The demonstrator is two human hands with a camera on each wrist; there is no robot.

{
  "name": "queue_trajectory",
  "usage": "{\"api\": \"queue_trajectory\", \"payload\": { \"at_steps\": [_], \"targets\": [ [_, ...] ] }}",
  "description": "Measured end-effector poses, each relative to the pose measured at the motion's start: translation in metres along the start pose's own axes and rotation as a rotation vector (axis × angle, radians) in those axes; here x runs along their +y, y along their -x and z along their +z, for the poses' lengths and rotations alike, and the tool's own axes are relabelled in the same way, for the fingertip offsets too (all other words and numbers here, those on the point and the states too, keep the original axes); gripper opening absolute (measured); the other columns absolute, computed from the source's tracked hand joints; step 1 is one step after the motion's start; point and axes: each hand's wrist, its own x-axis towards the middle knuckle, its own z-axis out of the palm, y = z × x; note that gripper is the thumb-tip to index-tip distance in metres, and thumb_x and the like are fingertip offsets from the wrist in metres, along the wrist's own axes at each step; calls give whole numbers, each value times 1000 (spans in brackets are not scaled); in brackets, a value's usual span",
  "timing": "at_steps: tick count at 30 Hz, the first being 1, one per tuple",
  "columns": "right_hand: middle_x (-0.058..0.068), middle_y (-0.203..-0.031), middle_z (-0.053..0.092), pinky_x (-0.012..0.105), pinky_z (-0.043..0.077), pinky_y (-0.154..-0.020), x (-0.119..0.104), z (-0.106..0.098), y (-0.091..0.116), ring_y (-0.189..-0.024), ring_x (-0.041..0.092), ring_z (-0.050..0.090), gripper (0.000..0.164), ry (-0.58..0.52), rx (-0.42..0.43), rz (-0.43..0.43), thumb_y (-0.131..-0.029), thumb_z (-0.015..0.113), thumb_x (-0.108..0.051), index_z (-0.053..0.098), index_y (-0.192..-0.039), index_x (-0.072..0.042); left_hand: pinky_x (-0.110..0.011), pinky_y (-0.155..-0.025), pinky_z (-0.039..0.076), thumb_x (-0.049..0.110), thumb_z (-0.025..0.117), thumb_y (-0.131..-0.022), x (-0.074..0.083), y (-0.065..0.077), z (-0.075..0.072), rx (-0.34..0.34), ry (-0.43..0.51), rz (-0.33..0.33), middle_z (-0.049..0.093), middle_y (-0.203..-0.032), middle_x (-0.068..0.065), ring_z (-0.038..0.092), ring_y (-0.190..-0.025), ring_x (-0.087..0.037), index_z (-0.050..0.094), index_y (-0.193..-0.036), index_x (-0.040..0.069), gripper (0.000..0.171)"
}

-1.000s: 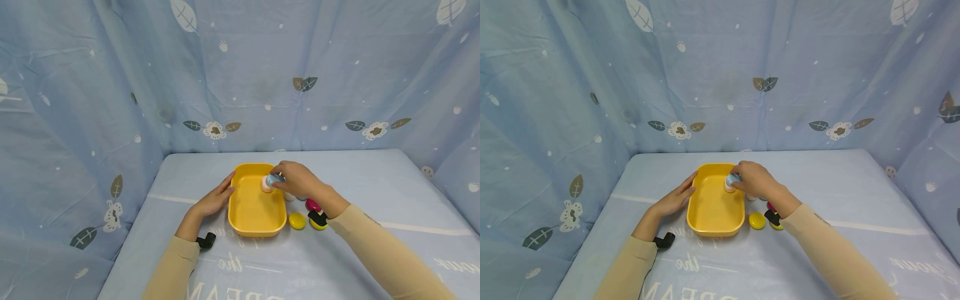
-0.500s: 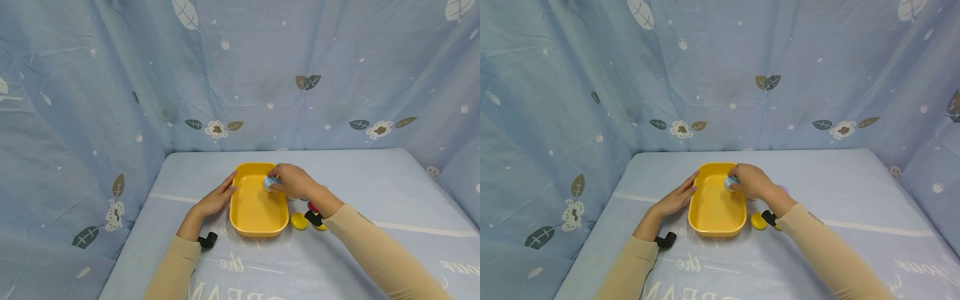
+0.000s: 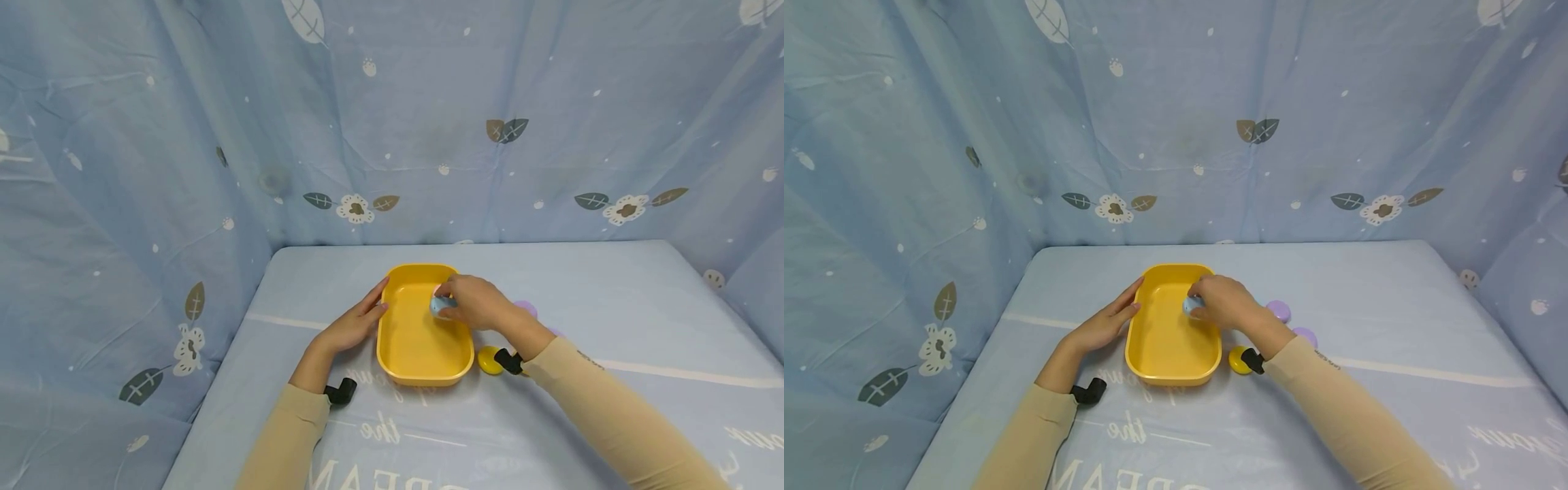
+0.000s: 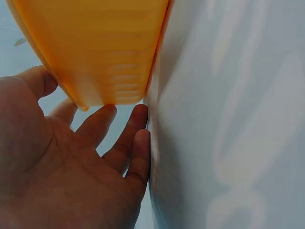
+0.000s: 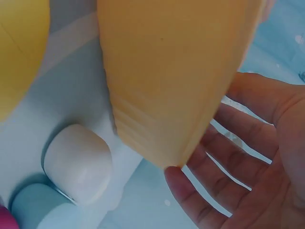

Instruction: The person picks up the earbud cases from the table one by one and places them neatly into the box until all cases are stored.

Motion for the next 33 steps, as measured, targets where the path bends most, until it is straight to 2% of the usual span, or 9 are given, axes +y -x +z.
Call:
{"api": "queue_trajectory", "payload": {
  "at_steps": [6, 24, 33],
  "targets": [
    [5, -120, 70, 42, 57, -96, 1, 6, -2, -93, 17, 62, 40, 21, -16, -4, -95, 78, -32, 73, -129, -13, -54, -131, 15, 50, 41, -110, -2, -1, 0, 3, -8, 4, 14, -174, 12, 15, -162, -21, 14, -163, 50, 60],
    [6, -126, 68, 44, 55, -103, 1, 18, -6, -102, 20, 64, 38, 36, -40, -3, -95, 78, -29, 74, -128, -11, -55, -131, 14, 48, 40, -111, -2, -3, -1, -16, 10, 10, 13, -174, 11, 16, -162, -23, 12, -163, 51, 59],
    [5, -121, 66, 42, 55, -101, 3, 24, -7, -98, 19, 61, 38, 48, -31, -21, -94, 79, -29, 74, -126, -11, -54, -131, 15, 49, 39, -111, -1, -3, -2, -15, 1, 2, 12, -174, 12, 17, -161, -22, 12, -163, 50, 59]
  ]
}}
